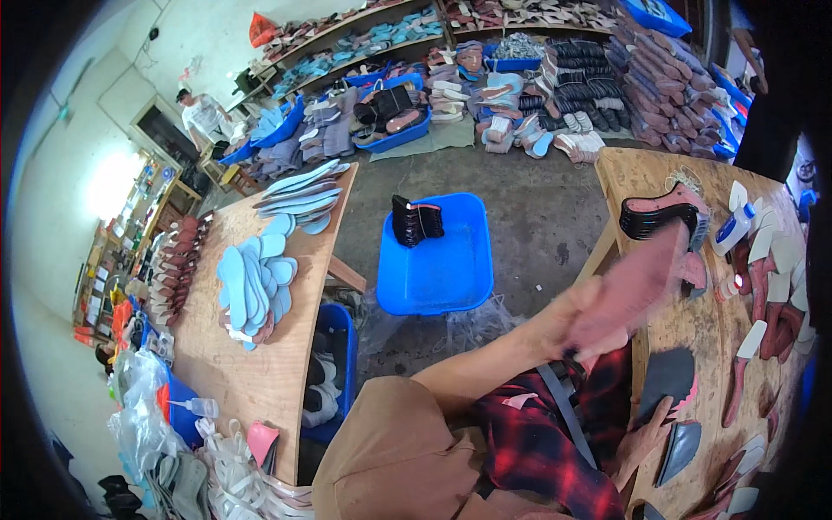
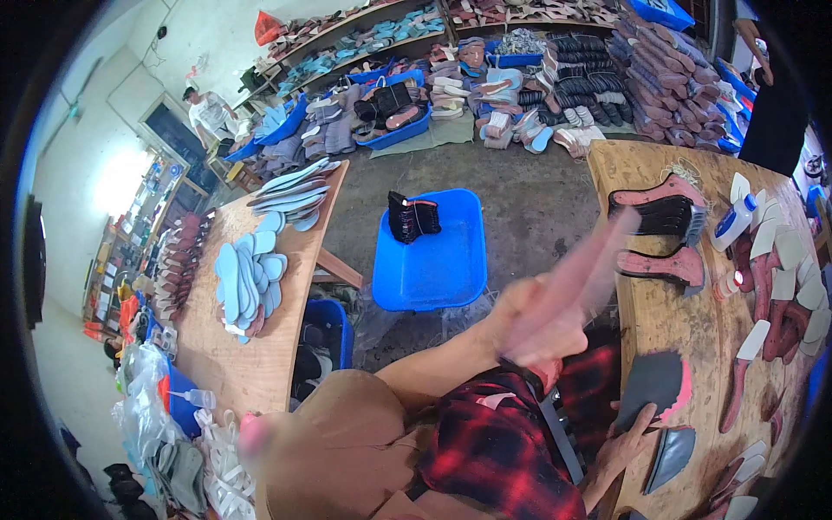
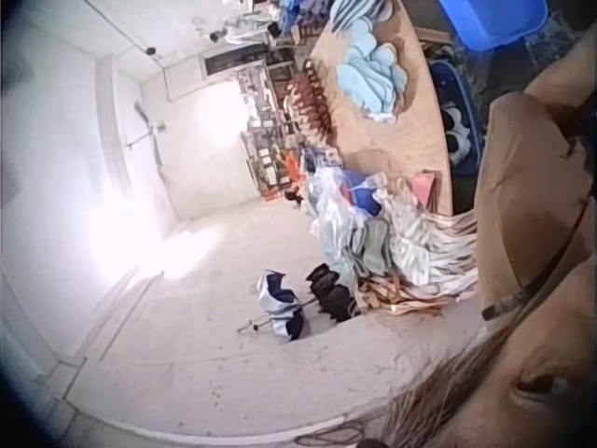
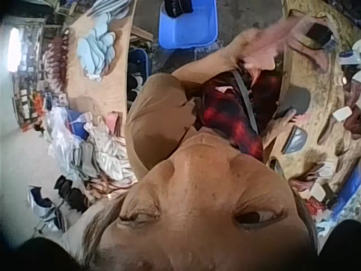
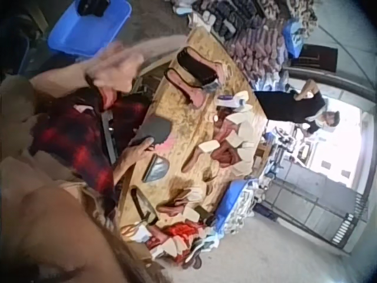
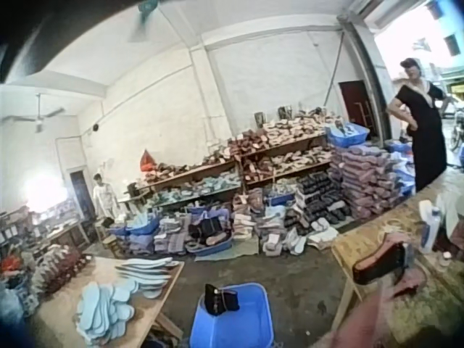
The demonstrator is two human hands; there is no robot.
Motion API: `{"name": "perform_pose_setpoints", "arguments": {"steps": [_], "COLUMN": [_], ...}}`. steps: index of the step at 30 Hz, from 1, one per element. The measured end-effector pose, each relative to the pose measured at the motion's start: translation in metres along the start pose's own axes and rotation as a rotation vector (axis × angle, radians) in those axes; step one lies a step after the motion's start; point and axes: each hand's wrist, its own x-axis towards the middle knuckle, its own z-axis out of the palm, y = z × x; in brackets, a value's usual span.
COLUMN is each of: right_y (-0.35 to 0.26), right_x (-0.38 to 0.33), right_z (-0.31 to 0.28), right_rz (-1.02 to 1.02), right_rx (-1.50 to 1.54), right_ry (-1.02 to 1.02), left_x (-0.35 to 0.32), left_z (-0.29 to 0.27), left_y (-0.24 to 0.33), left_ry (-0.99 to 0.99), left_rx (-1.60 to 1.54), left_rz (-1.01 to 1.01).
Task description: The person assembles slipper sandals by hand at a workbench. They cut black straps with scissors, fit the straps onto pink and white slipper soles, and attach black insoles. The person handles multiple slipper components and tools, including scissors and a utility knife, while organizing finished units on the table.
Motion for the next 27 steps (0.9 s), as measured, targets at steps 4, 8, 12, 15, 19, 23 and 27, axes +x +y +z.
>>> {"name": "perform_pose_setpoints", "arguments": {"steps": [4, 8, 12, 15, 19, 23, 27], "right_y": [0.042, 0.052, 0.015, 0.014, 0.021, 0.031, 0.023], "right_x": [0.017, 0.040, -0.009, -0.011, 0.003, 0.006, -0.014], "right_z": [-0.027, -0.040, -0.006, -0.009, -0.034, -0.030, -0.047], "right_rz": [-0.393, -0.149, 0.153, 0.208, 0.173, 0.095, 0.061], "right_rx": [-0.560, 0.193, 0.519, 0.551, 0.405, 0.443, 0.537], "right_ry": [-0.025, -0.394, -0.349, -0.384, -0.474, -0.558, -0.246], "left_x": [-0.012, -0.025, -0.028, -0.033, -0.036, -0.021, -0.011], "left_z": [-0.004, -0.016, -0.022, -0.030, -0.027, -0.023, -0.023], "left_y": [-0.032, -0.063, -0.069, -0.078, -0.084, -0.097, -0.092], "left_ry": [0.213, 0.124, 0.137, 0.094, 0.077, 0.093, 0.058], "left_rx": [0.393, 0.315, 0.311, 0.373, 0.365, 0.392, 0.645], "left_rz": [-0.260, -0.390, -0.462, -0.508, -0.522, -0.579, -0.843]}}
